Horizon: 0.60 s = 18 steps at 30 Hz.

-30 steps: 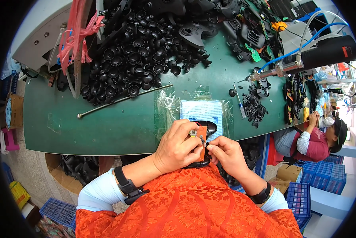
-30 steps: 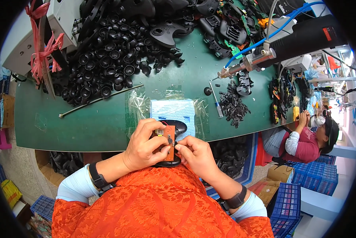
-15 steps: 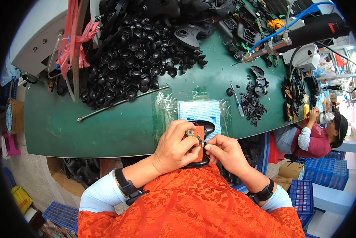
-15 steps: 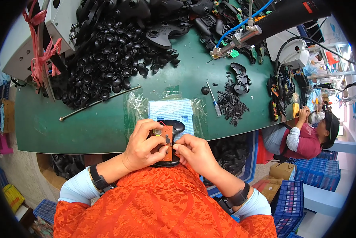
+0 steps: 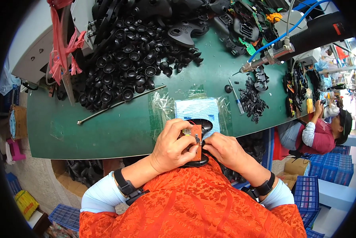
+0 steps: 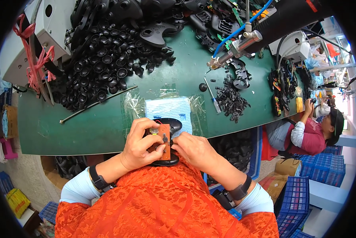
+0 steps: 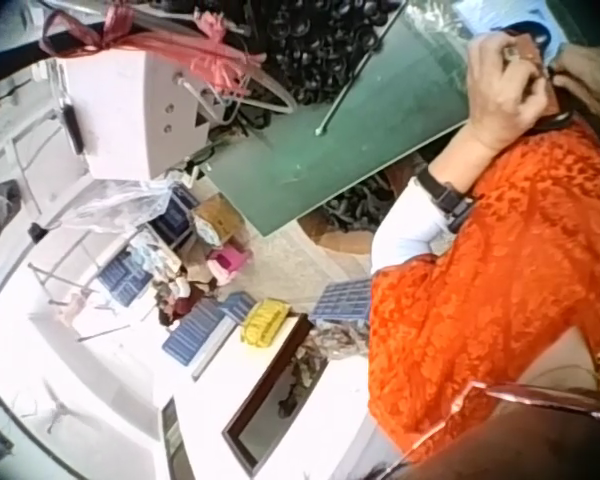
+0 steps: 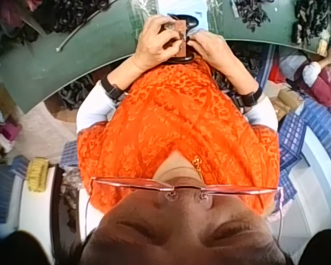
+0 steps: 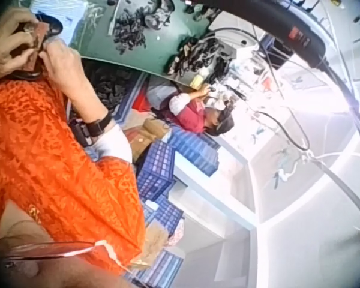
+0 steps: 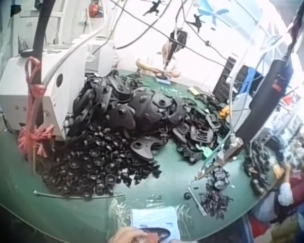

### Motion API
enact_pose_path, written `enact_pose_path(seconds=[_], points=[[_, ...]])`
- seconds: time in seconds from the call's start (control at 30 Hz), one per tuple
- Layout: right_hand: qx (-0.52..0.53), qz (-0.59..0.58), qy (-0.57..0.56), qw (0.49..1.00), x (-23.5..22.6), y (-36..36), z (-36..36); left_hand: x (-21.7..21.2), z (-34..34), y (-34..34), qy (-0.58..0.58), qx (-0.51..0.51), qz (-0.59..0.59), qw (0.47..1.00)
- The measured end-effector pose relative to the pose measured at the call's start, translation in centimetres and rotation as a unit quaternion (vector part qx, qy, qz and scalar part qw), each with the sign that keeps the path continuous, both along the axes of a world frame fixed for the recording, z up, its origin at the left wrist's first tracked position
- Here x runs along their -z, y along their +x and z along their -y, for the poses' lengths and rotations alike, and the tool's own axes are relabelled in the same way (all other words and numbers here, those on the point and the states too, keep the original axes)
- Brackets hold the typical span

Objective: Assembling the components and casing of a handheld game controller using an electric screwdriver.

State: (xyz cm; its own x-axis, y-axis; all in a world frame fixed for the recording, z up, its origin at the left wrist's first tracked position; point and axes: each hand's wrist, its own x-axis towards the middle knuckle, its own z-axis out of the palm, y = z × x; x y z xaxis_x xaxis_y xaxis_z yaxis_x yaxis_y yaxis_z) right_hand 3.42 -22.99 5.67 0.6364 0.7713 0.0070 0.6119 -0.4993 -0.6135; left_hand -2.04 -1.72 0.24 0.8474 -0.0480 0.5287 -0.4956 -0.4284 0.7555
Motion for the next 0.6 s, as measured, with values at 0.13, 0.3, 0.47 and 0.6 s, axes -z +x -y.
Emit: enact_pose_path(seconds=[0.13, 0.3, 0.47, 0.6], points=[[-0.034, -0.004, -0.018, 0.999, 0.1, 0.5, 0.2, 0.0, 0.0, 0.0, 0.002, 0.000, -0.002, 1.000], [-0.051, 0.006, 0.007, 0.999, 0.3, 0.8, 0.3, 0.0, 0.1, 0.2, 0.011, -0.002, 0.001, 1.000], [-0.071, 0.008, -0.001, 0.997, 0.3, 1.1, 0.3, 0.0, 0.1, 0.2, 0.015, -0.002, -0.001, 1.000], [-0.090, 0.009, -0.014, 0.996, -0.1, 1.5, 0.1, 0.1, 0.1, 0.1, 0.010, 0.001, -0.011, 1.000]])
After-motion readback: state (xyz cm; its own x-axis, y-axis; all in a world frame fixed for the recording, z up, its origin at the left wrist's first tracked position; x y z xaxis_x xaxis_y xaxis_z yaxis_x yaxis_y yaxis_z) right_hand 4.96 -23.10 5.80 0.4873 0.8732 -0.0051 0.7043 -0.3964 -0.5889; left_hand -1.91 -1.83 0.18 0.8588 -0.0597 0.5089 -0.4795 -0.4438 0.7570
